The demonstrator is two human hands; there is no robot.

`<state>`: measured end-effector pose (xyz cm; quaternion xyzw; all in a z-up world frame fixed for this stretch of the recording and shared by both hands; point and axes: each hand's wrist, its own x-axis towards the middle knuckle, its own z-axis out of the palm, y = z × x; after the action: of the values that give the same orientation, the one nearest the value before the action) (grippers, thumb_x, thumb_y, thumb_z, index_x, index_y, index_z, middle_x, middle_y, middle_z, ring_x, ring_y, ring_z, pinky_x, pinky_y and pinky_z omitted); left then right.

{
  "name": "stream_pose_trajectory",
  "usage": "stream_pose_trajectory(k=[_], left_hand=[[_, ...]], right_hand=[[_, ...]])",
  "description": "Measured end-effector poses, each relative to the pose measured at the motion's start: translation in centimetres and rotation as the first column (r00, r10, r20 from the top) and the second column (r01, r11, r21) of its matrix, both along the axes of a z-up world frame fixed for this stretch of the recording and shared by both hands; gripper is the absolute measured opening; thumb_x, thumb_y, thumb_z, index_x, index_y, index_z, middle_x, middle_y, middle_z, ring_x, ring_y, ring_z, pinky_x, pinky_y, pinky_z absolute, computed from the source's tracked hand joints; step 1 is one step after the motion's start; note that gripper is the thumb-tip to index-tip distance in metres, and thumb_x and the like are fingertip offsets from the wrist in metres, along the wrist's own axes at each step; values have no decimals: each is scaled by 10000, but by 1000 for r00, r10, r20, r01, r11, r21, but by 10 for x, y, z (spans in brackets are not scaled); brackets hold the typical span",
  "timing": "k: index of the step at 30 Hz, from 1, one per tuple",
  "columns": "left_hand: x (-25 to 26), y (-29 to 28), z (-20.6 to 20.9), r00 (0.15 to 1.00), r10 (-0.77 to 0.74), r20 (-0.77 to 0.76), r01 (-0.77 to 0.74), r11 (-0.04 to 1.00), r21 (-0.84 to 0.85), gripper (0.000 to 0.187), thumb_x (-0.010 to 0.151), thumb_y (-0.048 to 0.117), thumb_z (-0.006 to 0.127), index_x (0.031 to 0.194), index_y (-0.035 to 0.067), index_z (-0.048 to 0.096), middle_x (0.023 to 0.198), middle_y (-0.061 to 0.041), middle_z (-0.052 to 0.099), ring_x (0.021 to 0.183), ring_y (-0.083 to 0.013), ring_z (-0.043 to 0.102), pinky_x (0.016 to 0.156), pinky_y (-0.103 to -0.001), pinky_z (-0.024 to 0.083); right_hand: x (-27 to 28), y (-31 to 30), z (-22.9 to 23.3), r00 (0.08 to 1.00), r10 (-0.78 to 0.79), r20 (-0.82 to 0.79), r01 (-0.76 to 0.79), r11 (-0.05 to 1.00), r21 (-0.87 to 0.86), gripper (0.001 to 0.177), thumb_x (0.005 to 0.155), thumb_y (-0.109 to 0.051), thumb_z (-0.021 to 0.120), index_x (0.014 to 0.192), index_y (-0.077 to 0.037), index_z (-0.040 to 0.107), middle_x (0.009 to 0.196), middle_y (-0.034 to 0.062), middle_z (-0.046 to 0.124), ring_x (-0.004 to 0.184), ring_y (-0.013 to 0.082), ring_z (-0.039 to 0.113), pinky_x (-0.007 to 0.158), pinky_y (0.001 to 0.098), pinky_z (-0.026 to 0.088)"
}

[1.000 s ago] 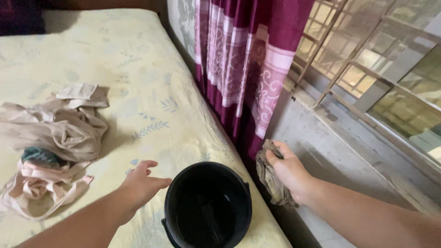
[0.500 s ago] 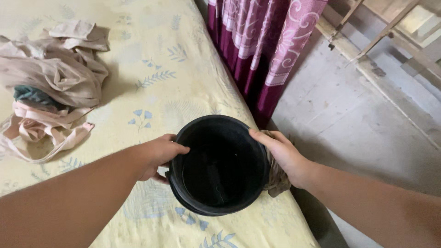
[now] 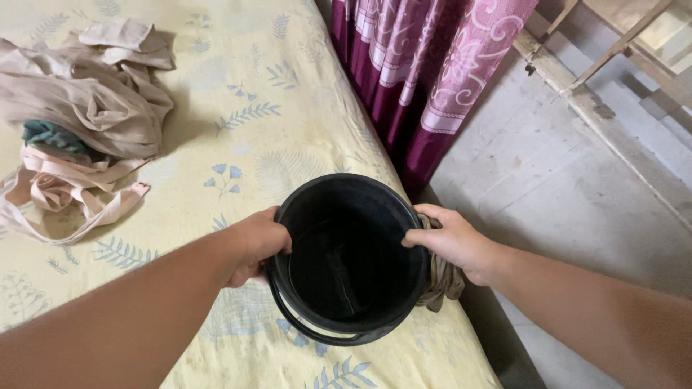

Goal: The person cleans a window with metal grilles using a cloth and water from a bucket. They dip the cloth into the bucket, wipe the window panes and grilles, and also clean the adjacent curtain.

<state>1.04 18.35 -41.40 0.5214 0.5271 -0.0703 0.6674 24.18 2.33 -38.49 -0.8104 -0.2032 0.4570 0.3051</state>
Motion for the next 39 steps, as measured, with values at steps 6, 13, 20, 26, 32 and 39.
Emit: stream_pose_trajectory(k=[6, 13, 20, 26, 32, 39], left_hand=[[-12, 5, 24, 999, 1, 49, -3, 999, 39, 488, 859, -27, 519, 1290, 191, 589, 1054, -126, 669, 869, -276, 645, 741, -483, 545], [-34, 22, 87, 992, -11, 124, 1, 997, 80, 420, 836, -46, 522, 1207, 132, 603, 1008, -107, 667, 849, -283, 689, 785, -485, 616], [-59, 46, 187, 981, -73, 177, 22, 961, 276, 338, 831, -35, 551, 1146, 68, 611, 1005, -131, 669, 835, -311, 711, 764, -502, 652], [-78, 59, 285, 971, -152, 186, 45, 878, 477, 227, 828, -30, 565, 1032, -20, 661, 918, -169, 716, 759, -334, 748, 747, -489, 668], [-85, 59, 360, 959, -178, 221, 2, 784, 621, 124, 864, 4, 563, 933, -39, 657, 806, -202, 713, 648, -370, 743, 674, -497, 654], [-74, 73, 405, 950, -222, 218, 0, 702, 712, 131, 856, 6, 577, 831, -53, 691, 759, -194, 729, 632, -335, 744, 663, -452, 652]], right_hand=[[-2, 0, 24, 999, -22, -30, 24, 998, 61, 452, 786, -92, 737, 1238, -110, 721, 969, 75, 768, 883, 180, 720, 798, 351, 578], [-26, 5, 90, 997, -62, -34, 67, 984, 163, 446, 780, -110, 735, 1226, -105, 732, 925, 82, 768, 872, 199, 722, 786, 352, 584], [-64, 21, 187, 975, -214, -62, 222, 945, 238, 460, 734, -15, 692, 1184, -113, 686, 929, 119, 736, 822, 257, 716, 711, 449, 604], [-76, 30, 259, 979, -163, -123, 200, 889, 412, 310, 704, 35, 668, 1008, -26, 687, 830, 150, 708, 665, 273, 703, 583, 423, 625], [-73, 33, 318, 975, -124, -187, 201, 851, 486, 134, 739, 12, 655, 866, 34, 692, 710, 151, 715, 563, 258, 698, 543, 412, 625], [-37, 64, 368, 973, -41, -228, 126, 920, 371, 120, 763, -58, 633, 798, 42, 691, 689, 160, 731, 567, 249, 711, 584, 401, 646]])
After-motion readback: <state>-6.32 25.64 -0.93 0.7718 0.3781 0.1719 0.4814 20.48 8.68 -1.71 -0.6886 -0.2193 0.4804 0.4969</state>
